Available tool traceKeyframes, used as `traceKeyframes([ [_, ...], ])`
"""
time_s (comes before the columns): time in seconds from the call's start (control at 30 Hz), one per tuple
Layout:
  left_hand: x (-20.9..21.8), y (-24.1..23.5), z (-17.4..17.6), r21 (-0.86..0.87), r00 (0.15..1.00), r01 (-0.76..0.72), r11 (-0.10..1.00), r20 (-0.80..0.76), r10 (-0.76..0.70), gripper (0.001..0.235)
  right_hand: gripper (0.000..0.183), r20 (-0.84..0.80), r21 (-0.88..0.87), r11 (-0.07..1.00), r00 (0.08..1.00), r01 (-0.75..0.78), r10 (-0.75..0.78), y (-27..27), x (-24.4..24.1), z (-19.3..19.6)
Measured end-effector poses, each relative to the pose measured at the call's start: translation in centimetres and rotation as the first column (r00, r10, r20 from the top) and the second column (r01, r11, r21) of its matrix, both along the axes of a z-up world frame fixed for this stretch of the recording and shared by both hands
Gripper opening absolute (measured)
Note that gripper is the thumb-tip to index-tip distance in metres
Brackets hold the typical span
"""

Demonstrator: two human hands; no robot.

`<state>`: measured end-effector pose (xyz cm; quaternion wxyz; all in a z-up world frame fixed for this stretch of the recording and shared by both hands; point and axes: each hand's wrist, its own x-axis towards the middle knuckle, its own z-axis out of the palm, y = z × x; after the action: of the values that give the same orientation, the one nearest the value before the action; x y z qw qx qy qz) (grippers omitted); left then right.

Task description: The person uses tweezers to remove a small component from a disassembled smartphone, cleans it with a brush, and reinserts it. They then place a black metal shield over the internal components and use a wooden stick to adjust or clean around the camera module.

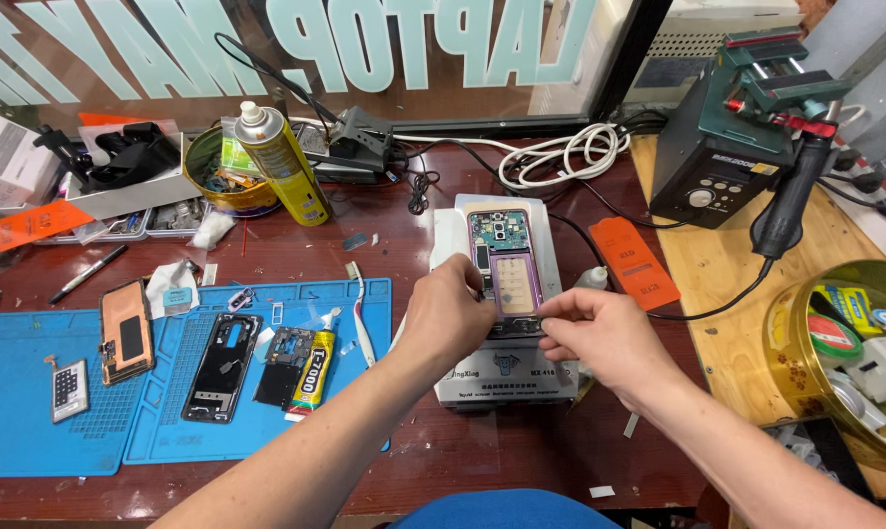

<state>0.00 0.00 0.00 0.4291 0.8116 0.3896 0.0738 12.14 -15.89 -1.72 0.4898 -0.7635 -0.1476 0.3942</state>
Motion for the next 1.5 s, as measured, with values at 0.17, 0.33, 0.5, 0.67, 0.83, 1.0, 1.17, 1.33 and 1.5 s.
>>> traceKeyframes([
  [0.17, -0.1, -0.1, 0.1, -0.018, 1.0, 0.018, 1.0, -0.004, -0.019, 0.017, 0.021, -0.404, 0.005, 0.995, 0.91, 0.098, -0.087, 0.3, 2.0, 0.3],
  [0.33, -0.4, -0.7, 0.4, 0.001, 1.0, -0.001, 1.0, -0.003, 0.001, 0.015, 0.019, -0.386, 0.01, 0.997, 0.92, 0.079, -0.069, 0.0, 2.0, 0.9],
  [0.5, -0.2, -0.2, 0.5, -0.021, 1.0, 0.001, 1.0, -0.007, -0.001, 0.019, 0.013, -0.328, -0.007, 0.995, 0.94, 0.098, -0.095, 0.4, 1.2, 1.2],
  [0.67, -0.2, 0.3, 0.3, -0.121, 1.0, -0.012, 0.993, -0.009, 0.011, 0.024, 0.012, -0.22, -0.09, 0.994, 0.973, 0.054, -0.073, 0.4, 1.1, 1.1],
  [0.83, -0.5, 0.2, 0.3, -0.148, 0.999, -0.036, 0.988, -0.026, 0.033, 0.023, 0.013, -0.204, -0.119, 0.993, 0.978, 0.023, -0.048, 0.6, 1.6, 0.7],
  [1.0, -1.0, -0.2, -0.7, -0.081, 0.998, -0.057, 0.995, 0.032, 0.06, 0.021, 0.03, -0.334, -0.029, 0.998, 0.941, 0.051, -0.057, -1.0, 2.7, 1.0],
  [1.17, -1.6, -0.8, -1.5, -0.029, 0.987, -0.118, 0.993, 0.105, 0.12, 0.021, 0.036, -0.188, 0.003, 1.0, 0.982, 0.03, -0.029, -1.3, 2.6, 1.4],
  [1.33, -3.0, -1.6, -1.4, 0.0, 0.974, -0.17, 0.985, 0.149, 0.168, 0.02, 0.038, -0.032, 0.078, 0.996, 0.998, -0.046, 0.048, -0.5, 2.1, 2.2],
  [1.5, -6.0, -2.4, -2.8, 0.035, 0.992, -0.125, 0.992, -0.002, 0.125, 0.032, 0.036, 0.065, 0.114, 0.988, 0.994, -0.1, 0.093, 0.6, 1.2, 3.1],
])
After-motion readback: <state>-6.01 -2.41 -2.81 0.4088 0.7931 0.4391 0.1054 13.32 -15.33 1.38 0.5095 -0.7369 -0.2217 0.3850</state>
